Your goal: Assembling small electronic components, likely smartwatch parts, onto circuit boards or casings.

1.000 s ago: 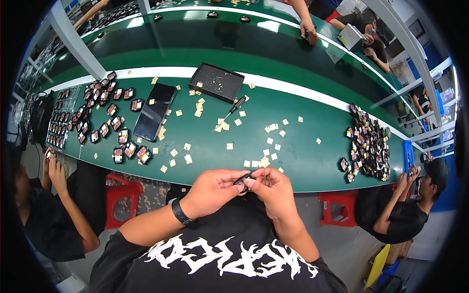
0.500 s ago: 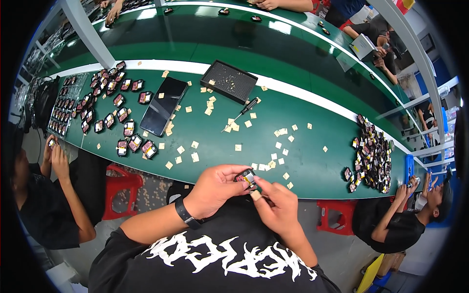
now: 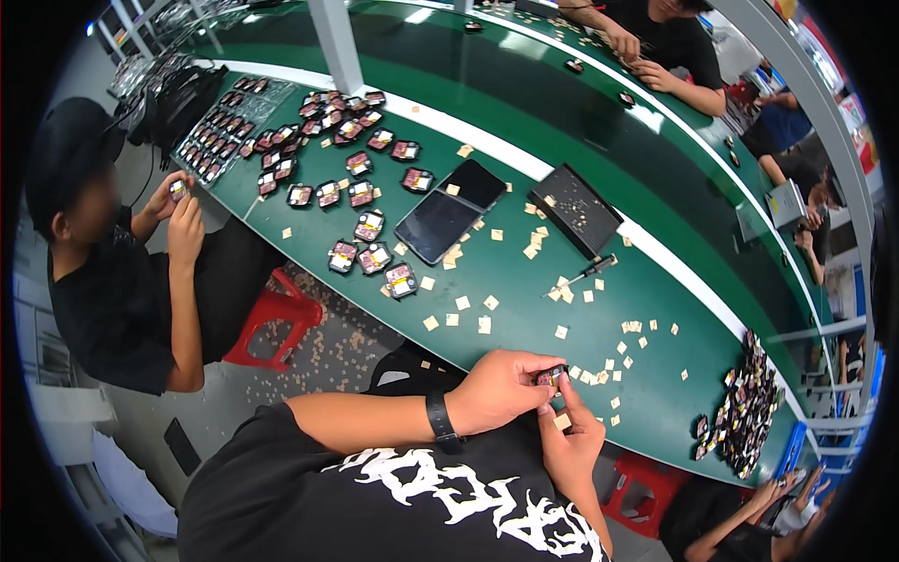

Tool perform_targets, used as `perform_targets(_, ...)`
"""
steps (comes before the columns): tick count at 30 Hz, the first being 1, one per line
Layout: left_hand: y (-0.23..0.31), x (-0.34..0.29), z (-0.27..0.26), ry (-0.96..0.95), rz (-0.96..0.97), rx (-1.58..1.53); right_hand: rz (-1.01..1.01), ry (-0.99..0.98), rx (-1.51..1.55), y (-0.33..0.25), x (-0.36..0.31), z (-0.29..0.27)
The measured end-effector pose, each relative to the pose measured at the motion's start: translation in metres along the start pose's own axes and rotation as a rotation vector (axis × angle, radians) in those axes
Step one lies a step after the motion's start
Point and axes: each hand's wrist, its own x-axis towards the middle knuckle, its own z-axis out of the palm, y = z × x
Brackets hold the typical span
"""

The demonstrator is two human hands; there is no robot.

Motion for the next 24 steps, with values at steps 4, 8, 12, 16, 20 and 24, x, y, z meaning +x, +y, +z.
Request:
perform_targets(4,0.000,-0.005,-0.012,0.051,0.054,0.002,0.091,-0.130,-0.004,-0.014,0.006,0.003)
perform_targets(8,0.024,-0.011,-0.020,0.087,0.069,0.091,0.169,-0.159,0.133,-0.021,0.011,0.001)
perform_targets(12,0.031,-0.024,-0.038,0.195,0.123,0.054,0.026,0.082,0.088,-0.015,0.015,-0.009)
perform_targets(16,0.051,-0.046,-0.057,0.322,0.194,0.173,0.072,0.122,0.130,0.005,0.030,-0.033)
perform_targets(20,0.088,-0.068,-0.077,0.442,0.282,0.267,0.052,0.234,0.101,0.014,0.038,-0.050)
perform_targets(24,0.116,-0.085,-0.107,0.604,0.456,0.308,0.014,0.297,0.168,0.000,0.041,-0.057)
